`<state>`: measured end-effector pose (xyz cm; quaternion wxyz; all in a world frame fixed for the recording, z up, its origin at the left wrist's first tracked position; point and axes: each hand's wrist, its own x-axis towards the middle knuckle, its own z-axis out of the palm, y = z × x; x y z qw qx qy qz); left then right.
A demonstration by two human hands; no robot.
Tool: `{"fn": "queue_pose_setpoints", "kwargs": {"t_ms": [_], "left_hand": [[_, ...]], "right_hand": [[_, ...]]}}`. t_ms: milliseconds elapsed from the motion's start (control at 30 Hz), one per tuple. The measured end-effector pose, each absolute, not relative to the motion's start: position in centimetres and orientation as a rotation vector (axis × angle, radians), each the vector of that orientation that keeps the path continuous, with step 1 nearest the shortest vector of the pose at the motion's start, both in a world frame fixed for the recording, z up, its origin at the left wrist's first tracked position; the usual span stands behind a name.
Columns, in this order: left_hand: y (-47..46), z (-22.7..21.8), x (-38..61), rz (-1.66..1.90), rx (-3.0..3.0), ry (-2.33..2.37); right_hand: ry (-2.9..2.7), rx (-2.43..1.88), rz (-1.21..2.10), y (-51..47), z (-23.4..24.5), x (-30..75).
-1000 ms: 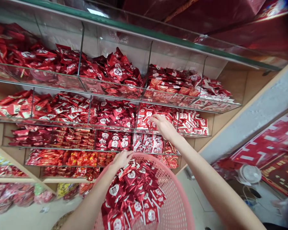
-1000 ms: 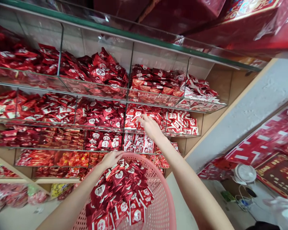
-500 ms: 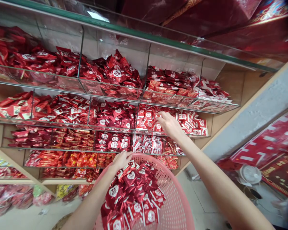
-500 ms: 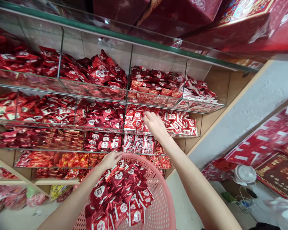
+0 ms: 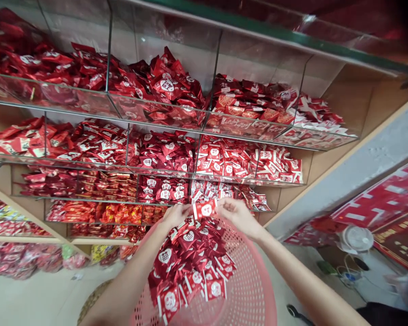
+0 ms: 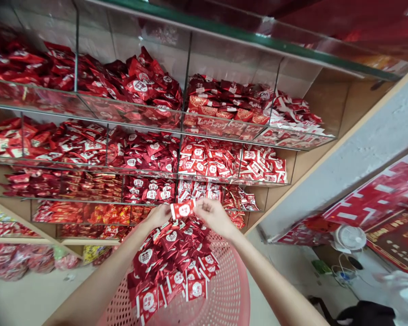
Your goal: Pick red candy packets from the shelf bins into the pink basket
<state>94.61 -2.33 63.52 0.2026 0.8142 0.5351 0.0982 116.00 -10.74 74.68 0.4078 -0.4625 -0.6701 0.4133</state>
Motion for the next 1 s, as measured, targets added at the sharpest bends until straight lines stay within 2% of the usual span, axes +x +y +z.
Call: {"fn": "queue_pose_setpoints", "kwargs": {"t_ms": [233,433,700,1000], "left_hand": [[-2.2,63.3,94.7,0.284,2.297,1.521],[-1.9,62.5,94.6,0.315,2.308,1.506],[-1.8,62.2,94.6,0.299,2.299,1.517],[-1.7,62.1,94.5,0.32,2.335,1.503]], "right_hand": [[-1.692,-1.261,1.486,-15.0,65.9,114.9],[-1.478,-1.448,1.812,-17.3,62.0,114.2],[-1.416,-1.711,1.755,-18.0,59.2,113.4],[-1.458,-1.735,1.803,-17.9,59.3,111.5]]}}
